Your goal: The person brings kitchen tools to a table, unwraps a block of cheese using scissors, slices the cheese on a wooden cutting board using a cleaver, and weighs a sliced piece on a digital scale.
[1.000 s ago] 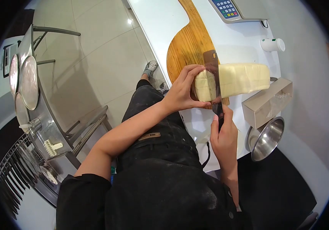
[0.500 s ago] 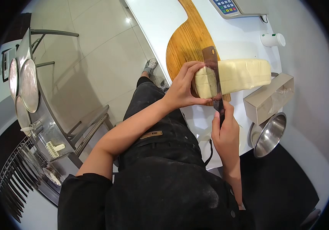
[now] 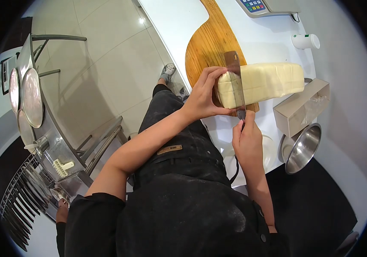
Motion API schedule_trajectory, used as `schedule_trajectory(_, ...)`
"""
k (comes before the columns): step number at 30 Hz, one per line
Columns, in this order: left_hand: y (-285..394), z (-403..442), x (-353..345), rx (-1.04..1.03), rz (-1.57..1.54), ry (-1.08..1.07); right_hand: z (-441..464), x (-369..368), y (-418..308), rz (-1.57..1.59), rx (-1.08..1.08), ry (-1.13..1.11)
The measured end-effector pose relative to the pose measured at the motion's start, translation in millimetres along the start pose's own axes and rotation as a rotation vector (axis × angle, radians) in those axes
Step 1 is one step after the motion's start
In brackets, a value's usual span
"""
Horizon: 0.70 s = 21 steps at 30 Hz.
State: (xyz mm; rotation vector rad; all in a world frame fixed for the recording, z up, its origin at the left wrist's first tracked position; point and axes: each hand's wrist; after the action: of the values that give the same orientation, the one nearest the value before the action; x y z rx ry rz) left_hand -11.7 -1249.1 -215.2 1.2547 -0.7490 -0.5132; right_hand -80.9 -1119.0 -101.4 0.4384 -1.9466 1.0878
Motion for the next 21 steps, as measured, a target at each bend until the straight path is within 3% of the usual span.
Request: schedule_trajectory(21,-6,7,5,-0.014,0.087,-0.061,8,-39,19,-0.038,-0.041,0.096)
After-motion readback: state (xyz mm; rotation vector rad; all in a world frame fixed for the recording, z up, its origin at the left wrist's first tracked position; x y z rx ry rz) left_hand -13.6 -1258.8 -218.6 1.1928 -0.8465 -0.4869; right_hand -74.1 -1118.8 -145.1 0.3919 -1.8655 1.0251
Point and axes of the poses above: each hand's wrist, its own z-axis towards the middle knuckle, its own x-axis out of the back of the hand, y = z × x, and after that the axes turned 7 degrees about x, right-handed
